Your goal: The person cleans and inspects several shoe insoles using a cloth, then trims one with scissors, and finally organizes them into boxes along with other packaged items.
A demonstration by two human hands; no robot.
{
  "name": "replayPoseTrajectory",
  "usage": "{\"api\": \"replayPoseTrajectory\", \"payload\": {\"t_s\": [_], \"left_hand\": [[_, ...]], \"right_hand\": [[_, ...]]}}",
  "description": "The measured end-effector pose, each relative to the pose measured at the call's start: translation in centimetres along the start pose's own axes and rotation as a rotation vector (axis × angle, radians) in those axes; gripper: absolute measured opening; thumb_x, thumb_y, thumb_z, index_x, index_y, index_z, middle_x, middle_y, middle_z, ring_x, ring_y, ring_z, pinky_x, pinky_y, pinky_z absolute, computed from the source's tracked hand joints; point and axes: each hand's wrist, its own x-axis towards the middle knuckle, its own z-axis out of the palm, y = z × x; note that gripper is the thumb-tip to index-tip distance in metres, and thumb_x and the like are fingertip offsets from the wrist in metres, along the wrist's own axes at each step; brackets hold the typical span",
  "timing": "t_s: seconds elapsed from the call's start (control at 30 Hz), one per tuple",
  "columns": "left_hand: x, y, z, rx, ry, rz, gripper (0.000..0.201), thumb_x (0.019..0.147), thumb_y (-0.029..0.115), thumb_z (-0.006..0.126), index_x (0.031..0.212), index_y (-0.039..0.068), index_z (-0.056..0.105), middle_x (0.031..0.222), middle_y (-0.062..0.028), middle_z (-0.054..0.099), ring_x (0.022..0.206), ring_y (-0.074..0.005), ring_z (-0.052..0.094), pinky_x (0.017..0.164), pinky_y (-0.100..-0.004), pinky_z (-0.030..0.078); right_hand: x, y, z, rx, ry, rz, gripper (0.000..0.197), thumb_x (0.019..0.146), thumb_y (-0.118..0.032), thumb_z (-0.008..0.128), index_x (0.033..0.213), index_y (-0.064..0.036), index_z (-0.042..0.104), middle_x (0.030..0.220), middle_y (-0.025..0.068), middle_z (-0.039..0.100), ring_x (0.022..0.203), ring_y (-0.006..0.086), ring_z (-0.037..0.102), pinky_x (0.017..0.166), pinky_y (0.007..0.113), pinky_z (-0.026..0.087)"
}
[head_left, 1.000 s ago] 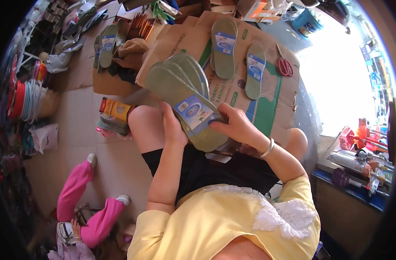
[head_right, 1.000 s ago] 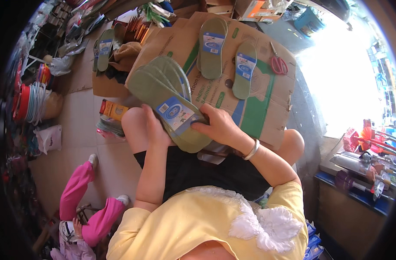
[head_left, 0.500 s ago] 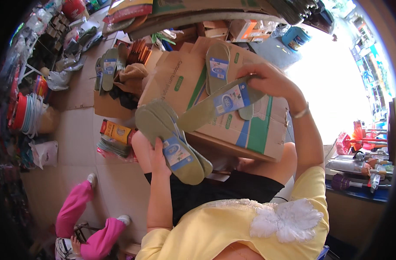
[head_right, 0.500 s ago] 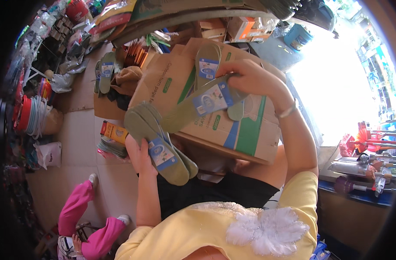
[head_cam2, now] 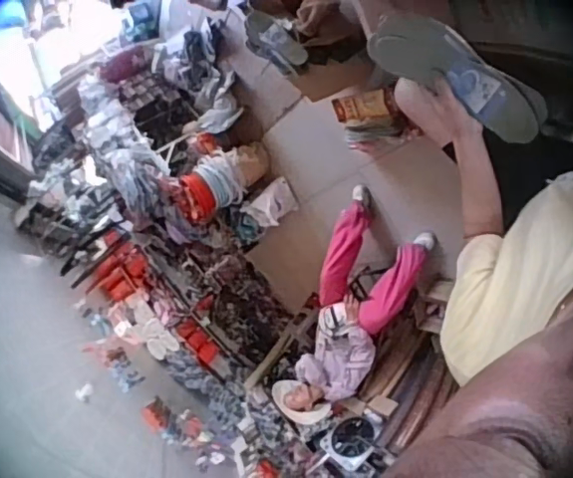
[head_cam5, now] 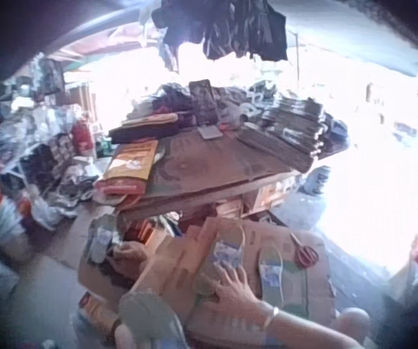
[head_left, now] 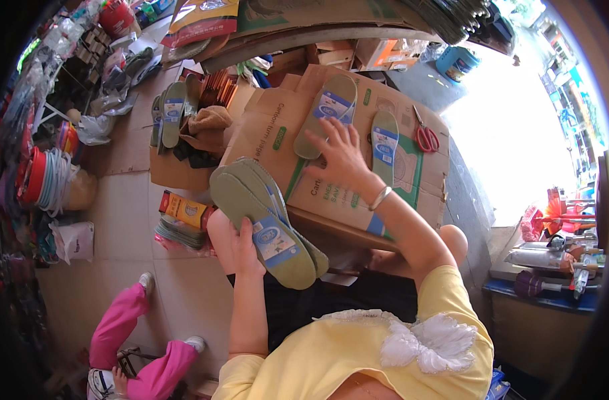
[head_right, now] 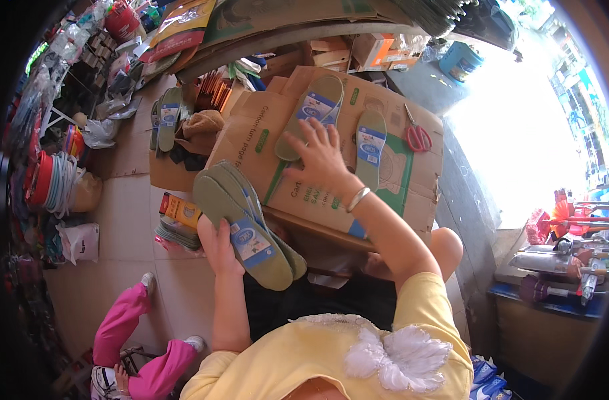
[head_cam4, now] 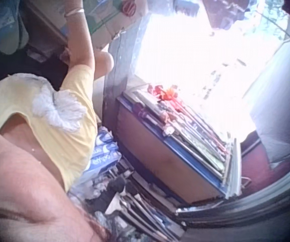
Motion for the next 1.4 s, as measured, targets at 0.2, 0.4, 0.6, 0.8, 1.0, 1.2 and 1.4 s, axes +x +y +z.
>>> {"api": "replayPoseTrajectory", "payload": {"t_s": [0.2, 0.4, 0.6, 0.8, 1.0, 1.2, 1.4], "left_hand": [[0.2, 0.4, 1.7, 0.078, -0.018, 0.017, 0.053, 0.088, 0.035, 0.065, 0.122, -0.002, 0.047, 0.111, -0.006, 0.057, 0.099, -0.0157, 0.055, 0.087, -0.0301, 0.044], [-0.1, 0.6, 2.7, 0.113, 0.054, 0.089, 0.051, 0.088, 0.038, 0.064, 0.114, -0.003, 0.05, 0.106, -0.0061, 0.058, 0.094, -0.0138, 0.056, 0.081, -0.0284, 0.046], [2.4, -3.9, -1.5, -0.128, 0.028, -0.123, 0.042, 0.094, 0.021, 0.057, 0.128, 0.007, 0.038, 0.117, -0.0081, 0.054, 0.103, -0.0199, 0.057, 0.088, -0.0357, 0.05], [4.1, -5.1, 5.0, -0.114, 0.136, -0.069, 0.044, 0.093, 0.021, 0.058, 0.128, 0.005, 0.036, 0.119, -0.0121, 0.051, 0.104, -0.021, 0.056, 0.086, -0.0346, 0.049], [4.2, -5.4, 5.8, -0.234, 0.015, -0.159, 0.051, 0.094, 0.025, 0.056, 0.134, 0.006, 0.033, 0.123, -0.0096, 0.051, 0.107, -0.0226, 0.055, 0.092, -0.0379, 0.046], [3.4, -6.0, 4.7, -0.307, -0.178, -0.242, 0.042, 0.095, 0.021, 0.053, 0.132, 0.008, 0.038, 0.122, -0.0086, 0.054, 0.111, -0.023, 0.055, 0.094, -0.0388, 0.046], [3.0, -5.9, 4.6, -0.309, -0.139, -0.219, 0.039, 0.095, 0.018, 0.052, 0.131, 0.009, 0.04, 0.121, -0.0084, 0.055, 0.111, -0.0228, 0.055, 0.095, -0.0386, 0.046]], "right_hand": [[2.2, -1.2, 2.4, 0.053, -0.029, -0.085, 0.057, 0.08, -0.047, 0.062, 0.126, -0.0141, 0.053, 0.146, 0.0165, 0.029, 0.139, 0.0366, 0.017, 0.111, 0.059, 0.01], [0.8, 0.9, 1.6, -0.027, -0.112, -0.048, 0.042, 0.082, -0.036, 0.063, 0.113, -0.0096, 0.057, 0.138, 0.0149, 0.038, 0.135, 0.0351, 0.024, 0.11, 0.057, 0.015], [-3.2, -0.1, -5.3, 0.42, 0.031, 0.0, 0.037, 0.083, -0.029, 0.063, 0.112, -0.0066, 0.057, 0.122, 0.0155, 0.053, 0.12, 0.0349, 0.045, 0.102, 0.047, 0.034], [-6.2, -3.6, -7.8, 0.72, -0.311, 0.293, 0.072, 0.069, -0.04, 0.078, 0.124, -0.0017, 0.051, 0.105, 0.018, 0.06, 0.098, 0.033, 0.061, 0.085, 0.04, 0.049], [-8.8, -3.0, -2.2, 0.973, 0.047, 0.376, 0.065, 0.071, -0.025, 0.081, 0.121, 0.0027, 0.05, 0.103, 0.0148, 0.063, 0.092, 0.0188, 0.061, 0.08, 0.033, 0.05], [-9.0, -3.9, -3.9, 1.322, 0.039, 0.514, 0.038, 0.086, -0.015, 0.068, 0.114, 0.0041, 0.05, 0.097, 0.0058, 0.061, 0.091, 0.0097, 0.054, 0.08, 0.025, 0.047], [-9.6, -3.2, -3.8, 1.348, 0.005, 0.589, 0.033, 0.091, -0.018, 0.06, 0.115, 0.0034, 0.052, 0.101, 0.0059, 0.06, 0.095, 0.0108, 0.053, 0.082, 0.026, 0.045]]}}
